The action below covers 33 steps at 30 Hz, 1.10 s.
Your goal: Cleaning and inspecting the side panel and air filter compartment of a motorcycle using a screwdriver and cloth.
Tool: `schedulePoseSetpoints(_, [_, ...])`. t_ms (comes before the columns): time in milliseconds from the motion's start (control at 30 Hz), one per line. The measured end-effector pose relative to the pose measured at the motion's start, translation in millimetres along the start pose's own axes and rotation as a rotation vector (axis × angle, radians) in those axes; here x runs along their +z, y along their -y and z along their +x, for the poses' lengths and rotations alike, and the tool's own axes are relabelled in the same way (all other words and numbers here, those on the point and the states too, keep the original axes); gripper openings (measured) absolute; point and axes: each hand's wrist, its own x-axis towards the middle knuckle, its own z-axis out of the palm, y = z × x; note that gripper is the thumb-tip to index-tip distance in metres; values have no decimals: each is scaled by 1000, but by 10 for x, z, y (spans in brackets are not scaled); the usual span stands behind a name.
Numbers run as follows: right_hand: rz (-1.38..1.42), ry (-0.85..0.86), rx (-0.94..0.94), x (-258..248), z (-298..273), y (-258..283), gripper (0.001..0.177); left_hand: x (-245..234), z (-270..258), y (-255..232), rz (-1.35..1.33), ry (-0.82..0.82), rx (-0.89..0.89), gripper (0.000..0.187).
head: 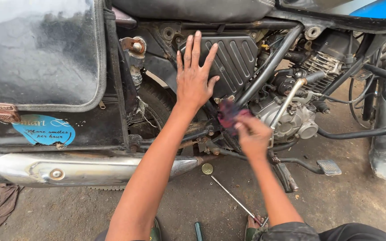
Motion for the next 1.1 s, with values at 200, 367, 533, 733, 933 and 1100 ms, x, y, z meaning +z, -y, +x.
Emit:
schedulePoseSetpoints(200, [-312,10,-277,-327,727,244,26,19,9,-113,5,25,-49,91])
schedulePoseSetpoints(367, [-662,270,-271,93,311,639,37,17,1,-243,10,14,-88,85])
schedulePoseSetpoints(533, [-466,232,-315,233,-244,156,34,126,-353,-541,51,14,-64,71])
schedulePoseSetpoints(733, [824,126,722,-38,-292,-900,15,233,-1336,-1282,-720,281,-71,53])
schedulePoseSetpoints(933, [1155,47,613,-116,-399,-494,25,318,-1262,-1245,-785,153,-354,40])
schedulePoseSetpoints(1100, [849,-73,323,-143,-292,285,50,78,-852,-1305,-806,124,-445,22])
